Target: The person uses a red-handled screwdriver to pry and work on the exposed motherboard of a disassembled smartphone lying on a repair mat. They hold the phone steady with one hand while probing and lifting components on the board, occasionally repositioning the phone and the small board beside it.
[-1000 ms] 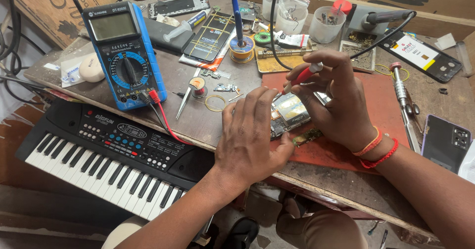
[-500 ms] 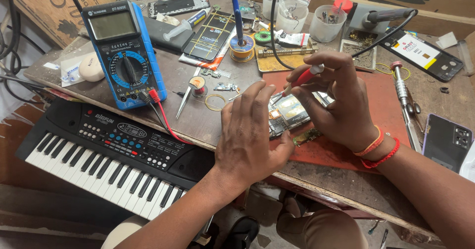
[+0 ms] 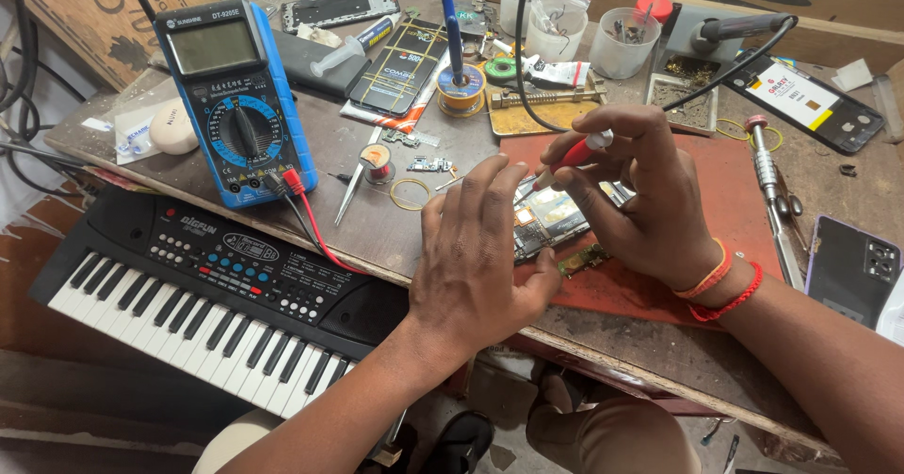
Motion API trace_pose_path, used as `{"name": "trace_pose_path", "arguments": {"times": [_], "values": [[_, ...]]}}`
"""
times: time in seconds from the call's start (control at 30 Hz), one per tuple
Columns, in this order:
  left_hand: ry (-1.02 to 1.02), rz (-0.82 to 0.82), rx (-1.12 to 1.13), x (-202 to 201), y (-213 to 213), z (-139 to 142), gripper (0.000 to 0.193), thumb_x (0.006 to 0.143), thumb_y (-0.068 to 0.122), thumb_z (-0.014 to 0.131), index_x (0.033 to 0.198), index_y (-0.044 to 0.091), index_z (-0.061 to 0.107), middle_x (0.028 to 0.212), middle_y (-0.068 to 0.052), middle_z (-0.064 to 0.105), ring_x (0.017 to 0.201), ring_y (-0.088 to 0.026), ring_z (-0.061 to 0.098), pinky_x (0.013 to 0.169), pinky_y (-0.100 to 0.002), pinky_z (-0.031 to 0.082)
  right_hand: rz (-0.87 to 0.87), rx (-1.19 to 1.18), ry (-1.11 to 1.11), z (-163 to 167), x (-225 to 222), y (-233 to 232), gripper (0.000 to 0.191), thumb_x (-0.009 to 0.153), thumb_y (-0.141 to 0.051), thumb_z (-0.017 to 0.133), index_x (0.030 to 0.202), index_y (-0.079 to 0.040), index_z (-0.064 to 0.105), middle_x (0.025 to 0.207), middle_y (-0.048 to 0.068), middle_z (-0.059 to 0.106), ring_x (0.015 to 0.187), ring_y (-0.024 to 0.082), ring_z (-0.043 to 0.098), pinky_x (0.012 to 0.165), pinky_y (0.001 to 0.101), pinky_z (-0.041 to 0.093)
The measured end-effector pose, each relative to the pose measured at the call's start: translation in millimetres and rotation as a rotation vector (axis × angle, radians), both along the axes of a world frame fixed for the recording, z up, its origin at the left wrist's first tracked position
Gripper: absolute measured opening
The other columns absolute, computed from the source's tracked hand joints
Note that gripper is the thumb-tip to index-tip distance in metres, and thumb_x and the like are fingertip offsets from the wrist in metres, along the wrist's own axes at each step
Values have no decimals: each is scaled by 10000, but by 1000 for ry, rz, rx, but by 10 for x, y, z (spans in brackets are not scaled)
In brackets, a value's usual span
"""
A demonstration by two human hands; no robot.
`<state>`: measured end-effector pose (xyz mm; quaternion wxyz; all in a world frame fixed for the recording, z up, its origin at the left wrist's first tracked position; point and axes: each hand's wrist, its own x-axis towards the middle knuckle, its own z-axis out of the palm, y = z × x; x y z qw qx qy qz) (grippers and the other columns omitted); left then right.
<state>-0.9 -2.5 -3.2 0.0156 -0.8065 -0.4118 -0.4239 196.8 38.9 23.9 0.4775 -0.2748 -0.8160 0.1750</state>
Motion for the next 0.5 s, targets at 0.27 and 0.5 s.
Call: {"name": "trace_pose_path", "arguments": {"times": [0.27, 0.5], "values": [[9, 28, -12, 10, 1, 3, 819, 787, 257, 782, 1450, 24, 360, 1416, -210, 434, 1278, -371, 518, 1094, -555, 380, -5, -7, 3, 1, -8, -14, 391, 1039, 37, 646, 1313, -3, 370, 1135, 164, 701, 1042, 206, 757, 866, 309, 663], [20, 27, -4, 3, -2, 3, 791, 798, 264, 779, 1436, 25, 376, 1418, -219, 434, 1277, -376, 524, 1080, -549, 388, -1, 12, -14, 7, -8, -20, 391, 1028, 36, 654, 1305, 5, 379, 1142, 161, 691, 1049, 208, 749, 850, 302, 662]]}}
